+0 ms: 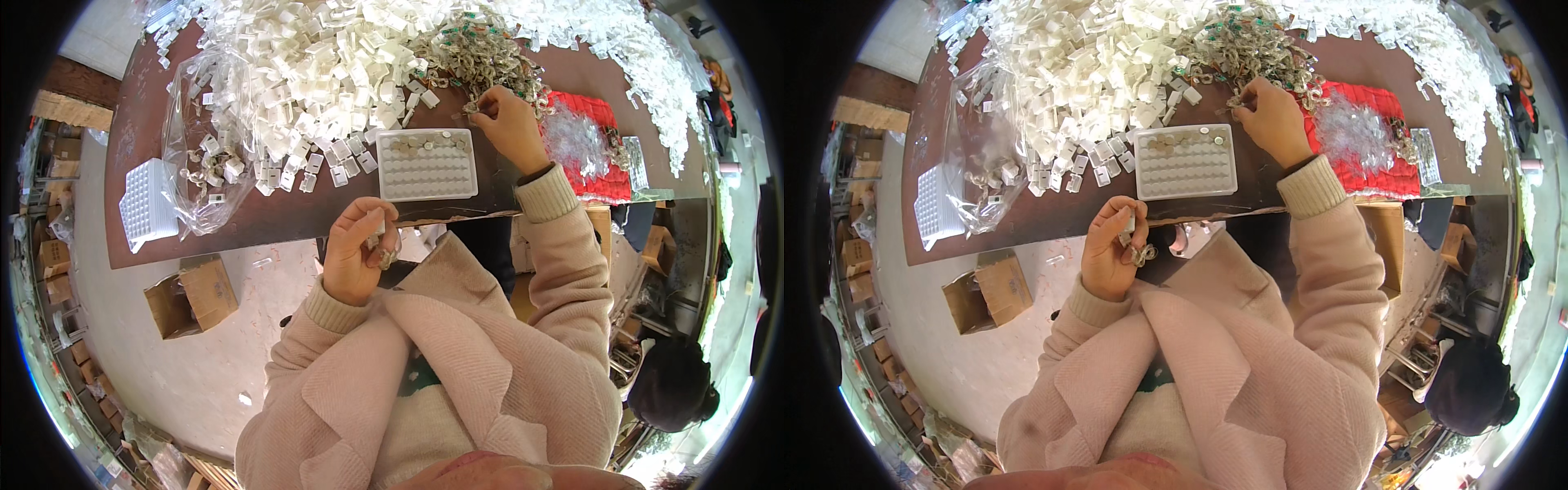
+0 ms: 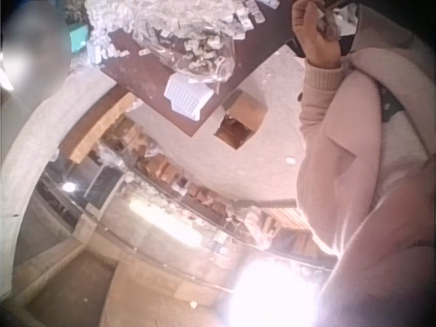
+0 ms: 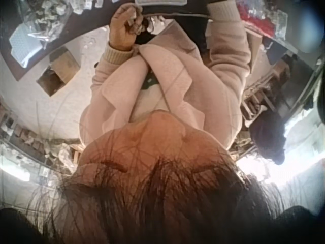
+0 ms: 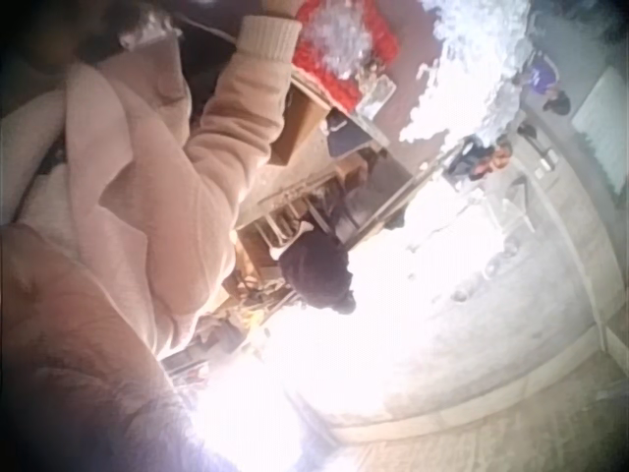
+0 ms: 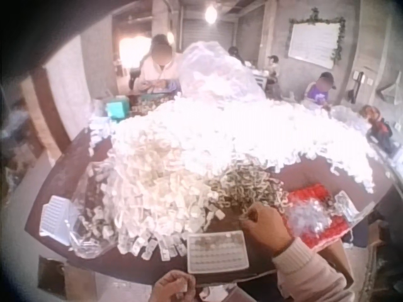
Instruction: The person assembles small electronic components by inserting a metal piece into a white plastic housing and testing it with a light. The person repeats this process for multiple units, placing each completed assembly into a tray.
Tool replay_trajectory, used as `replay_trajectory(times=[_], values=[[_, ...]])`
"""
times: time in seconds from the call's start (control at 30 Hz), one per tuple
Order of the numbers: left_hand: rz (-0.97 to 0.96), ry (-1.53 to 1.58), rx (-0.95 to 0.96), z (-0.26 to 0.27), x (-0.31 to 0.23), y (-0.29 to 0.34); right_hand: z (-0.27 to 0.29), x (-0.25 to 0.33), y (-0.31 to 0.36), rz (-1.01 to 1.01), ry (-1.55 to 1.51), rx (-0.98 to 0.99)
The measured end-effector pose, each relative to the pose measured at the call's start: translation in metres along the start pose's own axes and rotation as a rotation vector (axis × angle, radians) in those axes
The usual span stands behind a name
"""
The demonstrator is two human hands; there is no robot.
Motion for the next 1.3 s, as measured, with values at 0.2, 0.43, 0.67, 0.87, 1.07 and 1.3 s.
replay_trajectory(times=[0.2, 0.43, 0.67, 0.87, 1.07, 1.3], values=[[-0.011, -0.094, 0.023, -0.004, -0.002, 0.001, 0.038, 0.022, 0.028, 0.082, -0.472, 0.031], [-0.023, -0.112, 0.117, -0.019, -0.003, -0.003, 0.031, 0.07, 0.105, 0.174, -1.046, 0.506], [-0.123, -0.146, 0.194, -0.023, -0.011, 0.006, 0.001, 0.089, 0.144, 0.103, -1.163, 0.826], [-0.315, -0.305, 0.156, -0.026, -0.014, 0.011, -0.025, 0.098, 0.155, -0.254, -1.345, 0.775], [-0.344, -0.385, 0.126, -0.021, -0.022, 0.019, -0.002, 0.119, 0.161, 0.432, -0.558, -0.018], [-0.325, -0.469, 0.116, -0.014, -0.031, 0.023, -0.003, 0.127, 0.16, 0.491, -0.513, 0.042]])
Point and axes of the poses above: each hand's wrist, its own y-axis away from the middle knuckle, its own z-axis out of the back of the hand, x = y × z, the point moved 5 cm from there along -y, towards the middle knuckle, and after that the axes turned 6 degrees about -z, right-handed, at the moved point
